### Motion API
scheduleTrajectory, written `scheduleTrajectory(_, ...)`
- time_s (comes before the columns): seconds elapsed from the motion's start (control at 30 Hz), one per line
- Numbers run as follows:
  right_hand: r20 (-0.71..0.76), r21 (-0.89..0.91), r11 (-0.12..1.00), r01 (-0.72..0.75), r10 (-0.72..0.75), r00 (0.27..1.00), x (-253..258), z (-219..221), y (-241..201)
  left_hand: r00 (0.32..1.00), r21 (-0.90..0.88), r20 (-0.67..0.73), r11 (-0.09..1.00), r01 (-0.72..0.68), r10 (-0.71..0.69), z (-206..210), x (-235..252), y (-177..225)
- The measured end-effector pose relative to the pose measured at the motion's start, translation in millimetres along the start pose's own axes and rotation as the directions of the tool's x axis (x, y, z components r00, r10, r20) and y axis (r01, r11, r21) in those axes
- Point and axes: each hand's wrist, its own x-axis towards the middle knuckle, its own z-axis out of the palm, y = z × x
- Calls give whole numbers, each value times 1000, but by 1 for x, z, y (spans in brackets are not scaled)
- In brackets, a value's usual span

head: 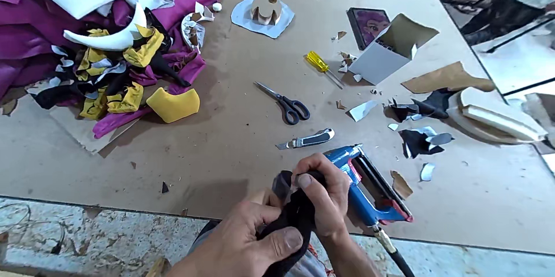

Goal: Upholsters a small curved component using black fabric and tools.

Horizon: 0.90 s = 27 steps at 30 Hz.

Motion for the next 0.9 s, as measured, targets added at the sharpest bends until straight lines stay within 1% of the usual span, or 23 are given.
scheduleTrajectory(0.03, -6, 99, 995, -26, 27, 1000, 7, 0, 6, 998, 27, -37, 999, -43, 44, 0, 8, -1)
scheduleTrajectory(0.1, -43, 298, 955, -12, 25, 999, 26, 5, 29, 981, 37, -149, 992, -120, 124, 0, 31, -12)
scheduleTrajectory(0.17, -139, 465, 885, 15, 57, 989, 48, 15, 62, 940, 85, -284, 981, -174, 191, 1, 58, -37)
scheduleTrajectory(0.2, -207, 498, 867, 14, 103, 973, 54, 22, 80, 907, 146, -352, 971, -190, 230, 0, 72, -54)
scheduleTrajectory(0.23, -262, 506, 862, -5, 159, 952, 55, 29, 97, 878, 210, -402, 959, -188, 260, -3, 83, -73)
scheduleTrajectory(0.27, -274, 526, 849, -40, 215, 937, 50, 35, 111, 858, 284, -433, 945, -160, 276, -6, 92, -91)
scheduleTrajectory(0.3, -261, 607, 791, -72, 283, 923, 40, 39, 122, 850, 357, -446, 927, -118, 280, -7, 98, -107)
scheduleTrajectory(0.33, -261, 727, 681, -87, 391, 883, 28, 43, 127, 850, 438, -443, 896, -70, 284, -5, 101, -117)
scheduleTrajectory(0.4, -250, 900, 427, -83, 664, 704, 12, 44, 111, 846, 573, -428, 819, -18, 318, 3, 104, -128)
scheduleTrajectory(0.43, -217, 929, 357, -93, 734, 643, 5, 42, 101, 848, 614, -417, 789, -3, 328, 7, 105, -131)
scheduleTrajectory(0.47, -197, 936, 331, -124, 779, 595, -2, 40, 90, 854, 644, -401, 765, 5, 332, 8, 105, -133)
scheduleTrajectory(0.53, -133, 928, 299, -221, 823, 553, -16, 36, 67, 868, 670, -376, 742, 15, 323, 9, 104, -134)
scheduleTrajectory(0.57, -96, 911, 303, -280, 816, 571, -23, 34, 57, 872, 667, -375, 745, 17, 316, 8, 104, -134)
scheduleTrajectory(0.6, -69, 874, 335, -351, 801, 594, -31, 29, 48, 871, 663, -375, 748, 14, 316, 7, 104, -134)
scheduleTrajectory(0.63, -45, 804, 401, -440, 777, 627, -41, 20, 41, 873, 662, -370, 750, 9, 316, 5, 103, -135)
scheduleTrajectory(0.67, -37, 655, 528, -540, 737, 675, -53, 5, 37, 882, 670, -352, 742, 4, 313, 4, 100, -139)
scheduleTrajectory(0.7, -70, 361, 703, -613, 676, 734, -67, -18, 35, 898, 692, -314, 722, -5, 308, 4, 98, -144)
scheduleTrajectory(0.73, -175, -109, 796, -595, 574, 800, -81, -44, 33, 914, 735, -265, 678, -15, 307, 5, 95, -151)
scheduleTrajectory(0.77, -262, -554, 667, -498, 427, 865, -90, -71, 35, 919, 781, -231, 624, -20, 320, 6, 94, -155)
scheduleTrajectory(0.8, -302, -785, 454, -422, 315, 900, -94, -96, 41, 921, 812, -207, 584, -27, 331, 6, 96, -156)
scheduleTrajectory(0.83, -321, -865, 303, -399, 276, 906, -94, -115, 47, 926, 827, -190, 562, -29, 327, 6, 95, -156)
scheduleTrajectory(0.87, -333, -897, 198, -394, 282, 900, -91, -127, 56, 929, 834, -182, 551, -27, 322, 6, 94, -156)
scheduleTrajectory(0.9, -335, -911, 133, -389, 309, 890, -86, -134, 64, 929, 838, -178, 545, -30, 325, 5, 94, -157)
